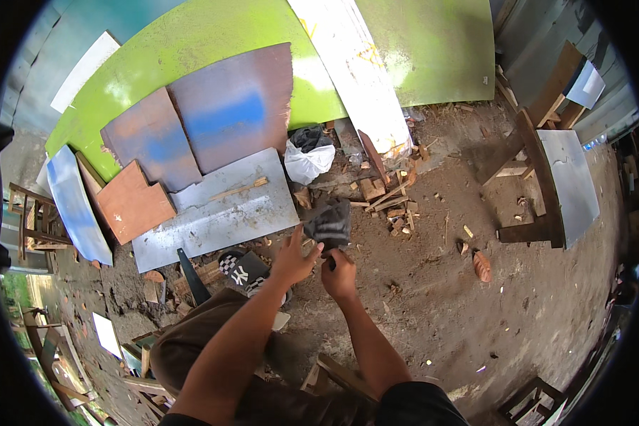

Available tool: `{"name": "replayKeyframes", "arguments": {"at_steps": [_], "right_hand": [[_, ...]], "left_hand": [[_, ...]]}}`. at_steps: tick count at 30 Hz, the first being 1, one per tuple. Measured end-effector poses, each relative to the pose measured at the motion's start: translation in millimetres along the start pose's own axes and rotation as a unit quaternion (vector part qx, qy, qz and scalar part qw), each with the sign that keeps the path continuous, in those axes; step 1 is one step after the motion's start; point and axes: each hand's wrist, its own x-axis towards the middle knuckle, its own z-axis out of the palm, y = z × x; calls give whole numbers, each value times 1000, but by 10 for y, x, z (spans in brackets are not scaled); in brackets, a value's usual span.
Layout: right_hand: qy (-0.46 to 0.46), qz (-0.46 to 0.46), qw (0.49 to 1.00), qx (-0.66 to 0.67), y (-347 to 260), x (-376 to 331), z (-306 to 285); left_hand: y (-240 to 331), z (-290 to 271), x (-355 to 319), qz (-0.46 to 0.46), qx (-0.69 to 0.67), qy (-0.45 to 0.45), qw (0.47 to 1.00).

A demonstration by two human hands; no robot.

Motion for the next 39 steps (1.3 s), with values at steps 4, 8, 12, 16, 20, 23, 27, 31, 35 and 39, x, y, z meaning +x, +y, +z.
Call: {"name": "replayKeyframes", "arguments": {"at_steps": [4,8,12,16,20,23,27,31,35,39], "right_hand": [[26,95,994,-43,81,-212,-330],[-80,-13,996,31,-100,-176,-777],[2,-66,992,105,-561,164,-1097],[56,-112,976,180,-1230,379,-1320],[73,-213,942,249,-2052,193,-1527],[49,-320,892,317,-2635,-113,-1663],[23,-387,824,413,-3350,-657,-1772],[1,-525,783,333,-4073,-1044,-1742],[-135,-522,797,271,-4519,-1474,-1506],[-423,-423,794,107,-4446,-1720,-1176]], "left_hand": [[-52,654,-309,-23,-100,114,988],[108,584,-190,83,-51,112,989],[527,64,89,54,-207,138,967],[830,-650,-291,53,-194,208,957],[988,-1335,-1156,174,-222,215,935],[1013,-1789,-2093,226,-296,220,902],[935,-2358,-3549,269,-395,322,817],[852,-2745,-4533,395,-445,394,701],[482,-2634,-5267,300,-363,478,741],[-157,-1979,-5501,172,-285,508,795]]}}
